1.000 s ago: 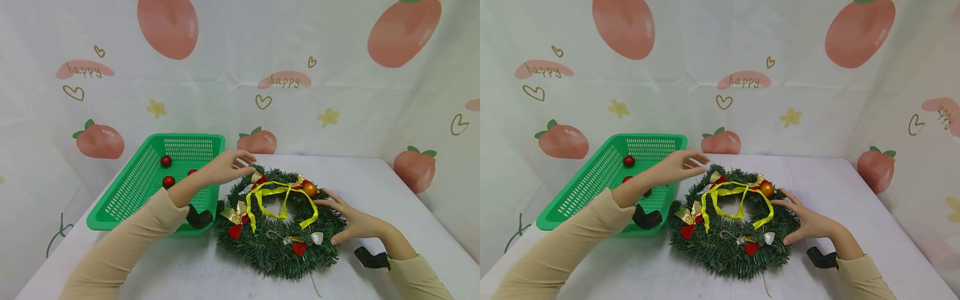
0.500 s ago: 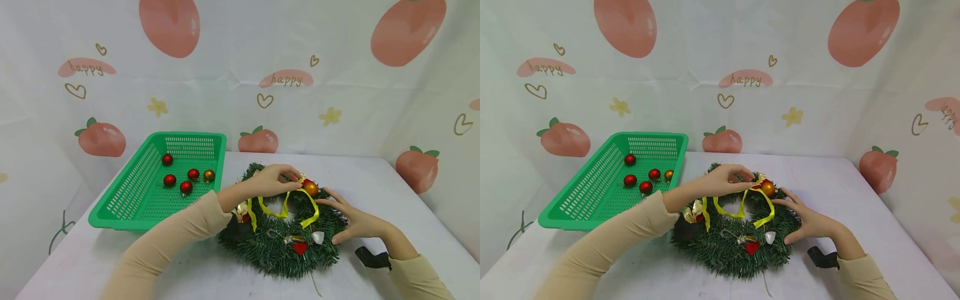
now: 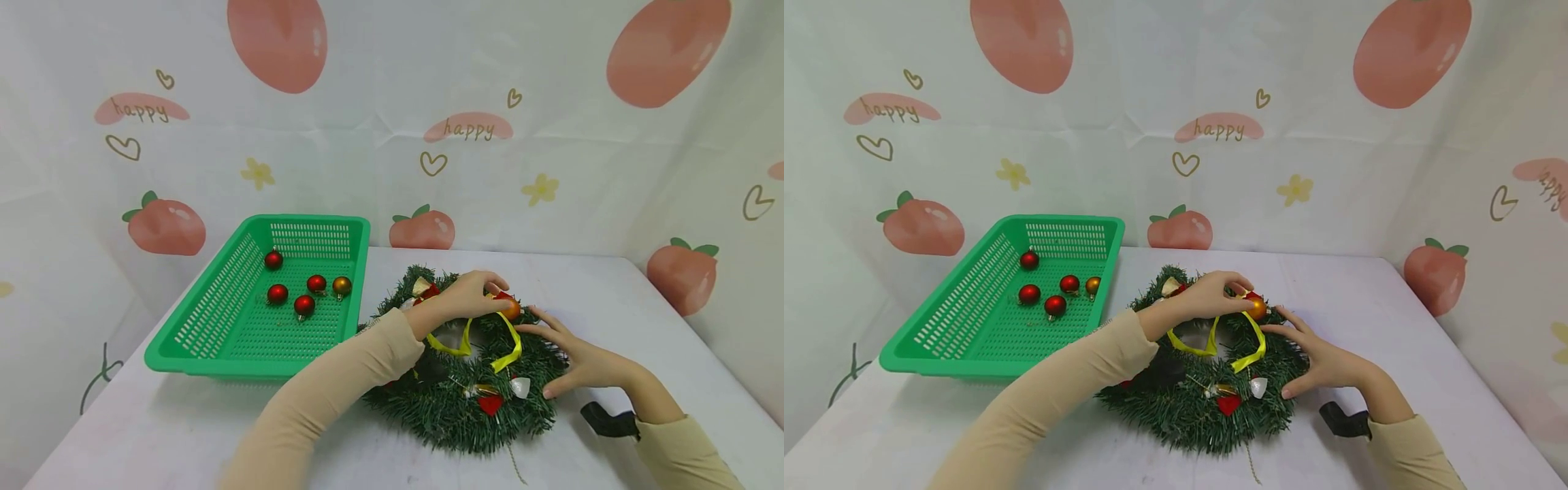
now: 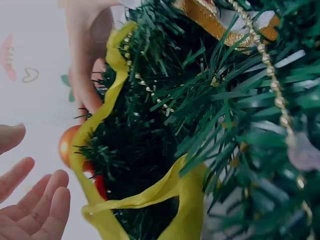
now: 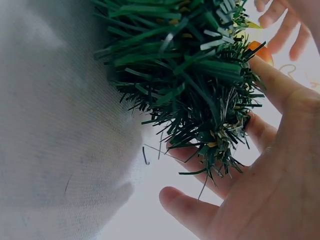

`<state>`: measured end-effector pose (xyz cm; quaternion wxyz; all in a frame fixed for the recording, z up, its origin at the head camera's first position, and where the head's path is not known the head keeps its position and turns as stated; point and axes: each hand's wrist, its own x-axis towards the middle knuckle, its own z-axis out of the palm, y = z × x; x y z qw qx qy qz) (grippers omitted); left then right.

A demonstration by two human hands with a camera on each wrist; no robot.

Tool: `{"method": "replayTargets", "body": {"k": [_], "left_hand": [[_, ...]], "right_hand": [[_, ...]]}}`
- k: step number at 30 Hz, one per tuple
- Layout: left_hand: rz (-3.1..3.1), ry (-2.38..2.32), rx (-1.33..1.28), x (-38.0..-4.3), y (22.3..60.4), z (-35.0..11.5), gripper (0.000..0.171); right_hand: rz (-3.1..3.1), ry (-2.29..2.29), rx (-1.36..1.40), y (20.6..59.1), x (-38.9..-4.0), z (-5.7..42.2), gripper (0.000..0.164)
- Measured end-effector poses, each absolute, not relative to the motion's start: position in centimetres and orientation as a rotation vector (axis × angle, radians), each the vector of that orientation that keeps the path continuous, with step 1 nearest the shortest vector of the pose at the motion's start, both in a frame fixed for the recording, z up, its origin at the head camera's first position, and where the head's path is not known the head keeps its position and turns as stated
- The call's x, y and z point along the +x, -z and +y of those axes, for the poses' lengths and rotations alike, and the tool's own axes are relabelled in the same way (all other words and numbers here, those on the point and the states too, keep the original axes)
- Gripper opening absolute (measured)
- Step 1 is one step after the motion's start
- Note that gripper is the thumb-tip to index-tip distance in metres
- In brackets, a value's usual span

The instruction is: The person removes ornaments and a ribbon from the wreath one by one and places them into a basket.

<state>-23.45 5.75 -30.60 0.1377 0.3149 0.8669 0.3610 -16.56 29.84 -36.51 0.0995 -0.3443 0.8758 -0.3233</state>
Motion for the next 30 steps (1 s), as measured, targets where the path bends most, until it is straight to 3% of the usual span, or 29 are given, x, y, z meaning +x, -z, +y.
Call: {"method": "replayTargets", "body": {"k": [13, 30], "left_hand": [[2.641, -0.812, 0.900, -23.7, 31.5, 7.5, 0.047], [2.732, -0.814, 0.958, -22.8, 31.9, 6.9, 0.035]], "right_hand": [[2.571, 0.973, -1.044, 36.4, -16.5, 29.8, 0.091], [2.589, 0.966, -1.059, 36.6, -16.5, 29.9, 0.091]]}}
